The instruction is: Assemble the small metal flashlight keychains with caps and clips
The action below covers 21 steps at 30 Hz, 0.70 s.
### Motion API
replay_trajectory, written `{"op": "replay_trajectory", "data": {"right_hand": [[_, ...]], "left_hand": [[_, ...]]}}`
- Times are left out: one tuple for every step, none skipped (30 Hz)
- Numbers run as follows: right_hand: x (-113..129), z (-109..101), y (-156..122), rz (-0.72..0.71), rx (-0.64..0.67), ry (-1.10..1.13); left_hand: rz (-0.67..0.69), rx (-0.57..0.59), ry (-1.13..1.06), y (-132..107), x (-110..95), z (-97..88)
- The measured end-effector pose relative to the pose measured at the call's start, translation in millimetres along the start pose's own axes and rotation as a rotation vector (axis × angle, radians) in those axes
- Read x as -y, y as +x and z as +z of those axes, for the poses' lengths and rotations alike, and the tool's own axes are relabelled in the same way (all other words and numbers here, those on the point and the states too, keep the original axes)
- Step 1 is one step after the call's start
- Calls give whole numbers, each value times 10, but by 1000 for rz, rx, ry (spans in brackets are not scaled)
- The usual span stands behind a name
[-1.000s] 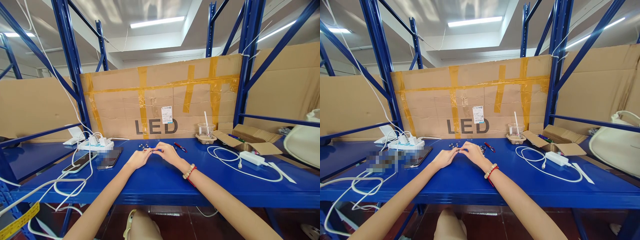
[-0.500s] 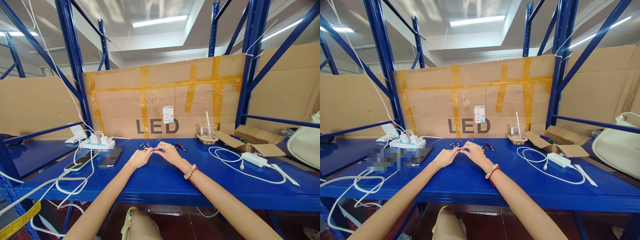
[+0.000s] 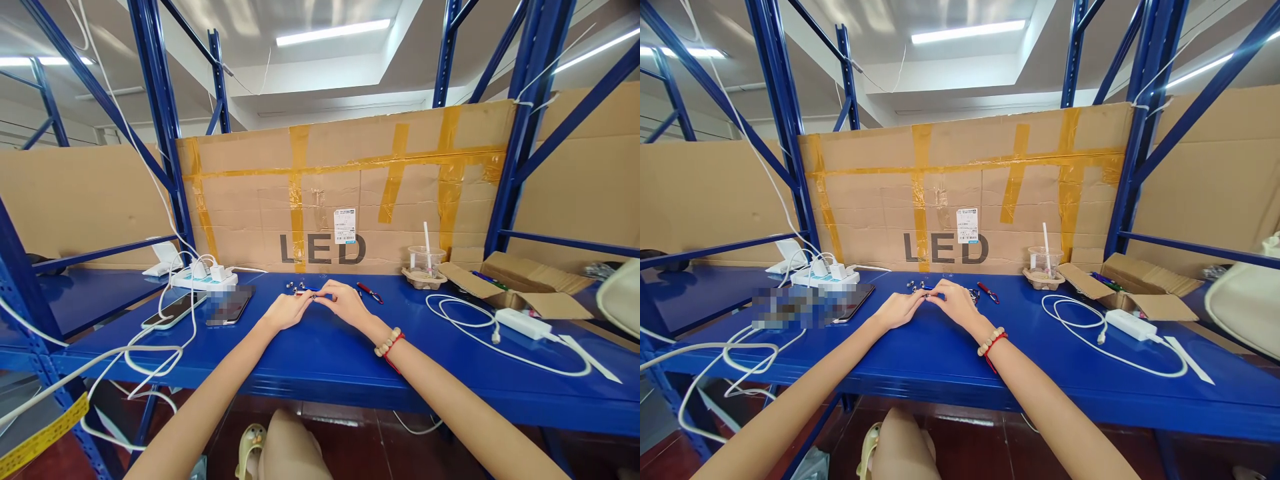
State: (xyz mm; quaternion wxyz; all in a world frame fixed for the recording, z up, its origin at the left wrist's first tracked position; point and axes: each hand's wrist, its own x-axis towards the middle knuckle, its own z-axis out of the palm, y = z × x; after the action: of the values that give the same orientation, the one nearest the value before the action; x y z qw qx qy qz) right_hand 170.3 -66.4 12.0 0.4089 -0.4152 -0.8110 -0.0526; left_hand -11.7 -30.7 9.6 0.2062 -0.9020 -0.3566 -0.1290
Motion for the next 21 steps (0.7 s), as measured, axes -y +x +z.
{"op": "replay_trajectory", "data": {"right_hand": [[0, 1, 1, 0, -1, 1], [1, 1, 1, 2, -2, 3], [3, 1, 2, 5, -3, 4], [6, 0, 2, 9, -3, 5], [9, -2, 2, 11, -3, 8], [13, -4, 2, 12, -4, 11], [16, -7, 2, 11, -6, 14], [20, -9, 2, 9, -6, 18], [23, -12, 2, 8, -6, 19], [25, -14, 1, 10, -6, 20], [27, -16, 1, 13, -4, 20], [28, -17, 2, 15, -2, 20], [28, -18, 2, 16, -1, 20], [27, -17, 2, 16, -2, 21], [25, -16, 3, 15, -3, 21], [23, -14, 3, 13, -4, 21], [21, -12, 4, 11, -5, 21], [18, -10, 4, 10, -5, 19], [16, -9, 4, 10, -6, 18], [15, -8, 4, 11, -6, 17], [15, -7, 3, 12, -7, 15]], "left_hand": [[0, 2, 4, 0, 1, 1], [1, 3, 7, 0, 1, 1], [4, 5, 9, 0, 1, -1], [6, 5, 11, -1, 0, -3], [7, 4, 11, -2, -1, -6], [8, 1, 11, -3, -2, -9], [8, -2, 9, -3, -3, -10], [8, -5, 8, -4, -3, -11], [8, -7, 8, -4, -3, -11], [9, -8, 9, -4, -2, -10], [12, -7, 12, -3, -1, -8], [15, -6, 16, -2, 0, -5], [18, -6, 20, -1, 2, -2], [21, -7, 21, -1, 3, 1], [22, -10, 19, 0, 5, 4], [23, -16, 13, 0, 7, 6], [24, -22, 5, 0, 8, 7], [25, -27, -3, -1, 9, 8], [27, -30, -7, -2, 10, 8], [29, -30, -9, -3, 10, 8], [29, -29, -6, -4, 10, 7]]}}
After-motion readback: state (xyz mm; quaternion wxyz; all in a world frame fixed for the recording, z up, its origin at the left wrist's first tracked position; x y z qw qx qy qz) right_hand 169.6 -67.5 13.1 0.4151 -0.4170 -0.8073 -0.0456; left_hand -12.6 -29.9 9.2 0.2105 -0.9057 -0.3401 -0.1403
